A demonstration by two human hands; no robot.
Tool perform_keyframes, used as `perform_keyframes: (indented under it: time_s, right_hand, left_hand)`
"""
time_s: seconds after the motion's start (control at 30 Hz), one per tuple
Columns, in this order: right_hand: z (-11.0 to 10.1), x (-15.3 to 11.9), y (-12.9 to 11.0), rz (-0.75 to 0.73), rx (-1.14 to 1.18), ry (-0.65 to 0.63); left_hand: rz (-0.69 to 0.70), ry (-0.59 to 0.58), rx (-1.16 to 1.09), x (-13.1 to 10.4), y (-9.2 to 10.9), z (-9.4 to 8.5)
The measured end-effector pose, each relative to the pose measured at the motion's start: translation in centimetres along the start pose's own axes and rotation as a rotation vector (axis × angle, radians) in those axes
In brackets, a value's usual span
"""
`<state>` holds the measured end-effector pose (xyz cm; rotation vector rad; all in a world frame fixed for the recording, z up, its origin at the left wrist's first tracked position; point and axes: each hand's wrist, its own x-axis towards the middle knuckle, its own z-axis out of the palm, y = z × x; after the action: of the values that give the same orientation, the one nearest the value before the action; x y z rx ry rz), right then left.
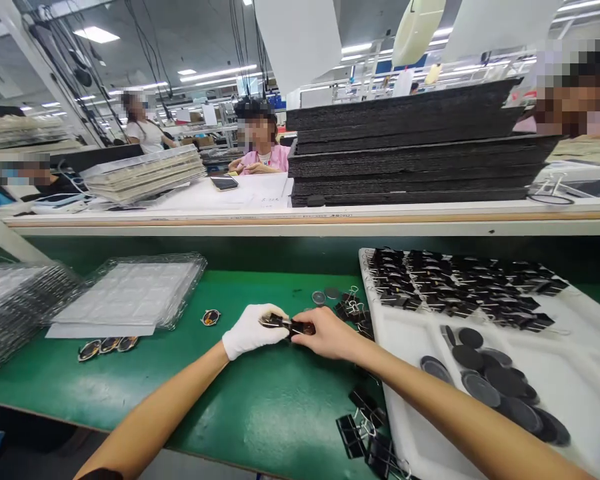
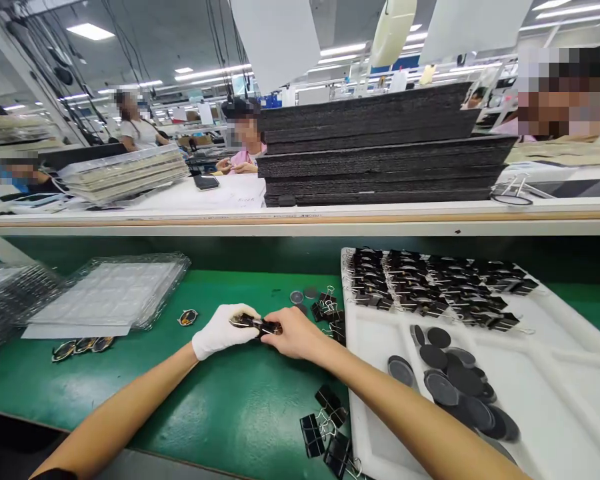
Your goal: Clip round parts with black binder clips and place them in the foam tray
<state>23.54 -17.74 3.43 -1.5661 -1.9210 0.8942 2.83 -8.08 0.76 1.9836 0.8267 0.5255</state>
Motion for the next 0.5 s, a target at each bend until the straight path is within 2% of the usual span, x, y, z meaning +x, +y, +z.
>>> perform_keyframes:
  time_s: [0.13, 0.3, 0.37, 0.43, 0.5]
  right_hand:
    - [-0.3, -1.8, -0.1, 0.029, -0.011, 0.042]
    - [-0.1, -4.1, -0.3, 0.061, 0.054, 0.17]
    - [0.0, -4.7, -0.5, 0.058, 0.041, 0.184]
    - [-0.2, -5.2, -0.7, 0.067, 0.033, 0.168]
    - [-0.9, -6.0, -0.8, 0.072, 0.034, 0.16]
  left_hand:
    - [-0.012, 0.017, 0.043, -0.7, 0.3, 1.3]
    - [0.023, 0.067, -0.02, -1.3, 0.8, 3.3]
    - [0.022, 0.073, -0.045, -1.6, 1.0, 3.7]
    - [0.03, 0.035, -0.095, -1.8, 1.2, 3.8]
    - [0.1, -0.036, -0.166, -1.8, 1.2, 3.4]
